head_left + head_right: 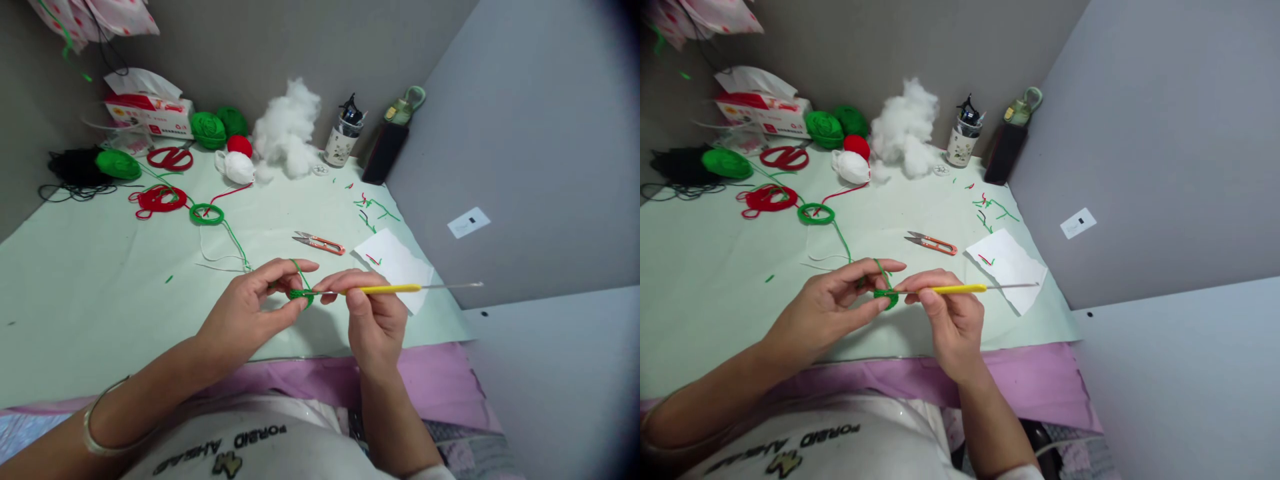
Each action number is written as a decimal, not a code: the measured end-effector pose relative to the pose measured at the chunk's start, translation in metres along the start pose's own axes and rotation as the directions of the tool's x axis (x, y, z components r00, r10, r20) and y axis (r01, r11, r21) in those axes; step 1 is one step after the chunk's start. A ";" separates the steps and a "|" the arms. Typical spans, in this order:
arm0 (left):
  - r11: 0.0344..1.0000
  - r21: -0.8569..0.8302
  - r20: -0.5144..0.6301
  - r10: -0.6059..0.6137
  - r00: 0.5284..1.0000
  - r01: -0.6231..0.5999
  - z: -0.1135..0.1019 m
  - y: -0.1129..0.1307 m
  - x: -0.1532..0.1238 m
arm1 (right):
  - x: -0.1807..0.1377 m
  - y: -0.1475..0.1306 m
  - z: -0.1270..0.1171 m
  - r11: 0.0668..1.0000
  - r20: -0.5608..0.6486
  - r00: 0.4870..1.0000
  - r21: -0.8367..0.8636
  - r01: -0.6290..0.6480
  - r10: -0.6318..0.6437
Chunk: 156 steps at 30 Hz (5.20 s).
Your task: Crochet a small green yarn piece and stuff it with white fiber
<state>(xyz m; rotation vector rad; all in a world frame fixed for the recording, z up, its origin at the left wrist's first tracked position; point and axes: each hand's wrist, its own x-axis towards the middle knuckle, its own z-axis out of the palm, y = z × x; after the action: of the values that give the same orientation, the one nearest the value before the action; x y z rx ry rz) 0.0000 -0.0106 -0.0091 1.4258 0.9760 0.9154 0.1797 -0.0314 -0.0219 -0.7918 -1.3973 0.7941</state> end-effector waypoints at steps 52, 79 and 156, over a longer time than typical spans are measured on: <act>0.934 -0.324 0.169 -0.100 0.981 0.151 0.007 -0.003 -0.004 | -0.005 0.007 0.011 1.000 -0.103 0.994 0.024 0.020 -0.017; 0.966 -0.241 0.068 -0.083 0.994 0.097 0.002 0.001 -0.001 | 0.001 0.012 0.007 0.966 -0.118 0.971 0.182 -0.184 0.207; 0.978 0.158 -0.013 0.143 0.990 -0.139 0.000 0.002 0.001 | -0.007 -0.009 0.003 0.950 0.100 0.988 -0.276 0.143 -0.120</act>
<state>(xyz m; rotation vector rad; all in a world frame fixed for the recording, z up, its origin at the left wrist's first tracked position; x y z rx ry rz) 0.0005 -0.0095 -0.0074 1.6372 0.9929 0.9786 0.1765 -0.0426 -0.0177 -0.8817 -1.6431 0.5333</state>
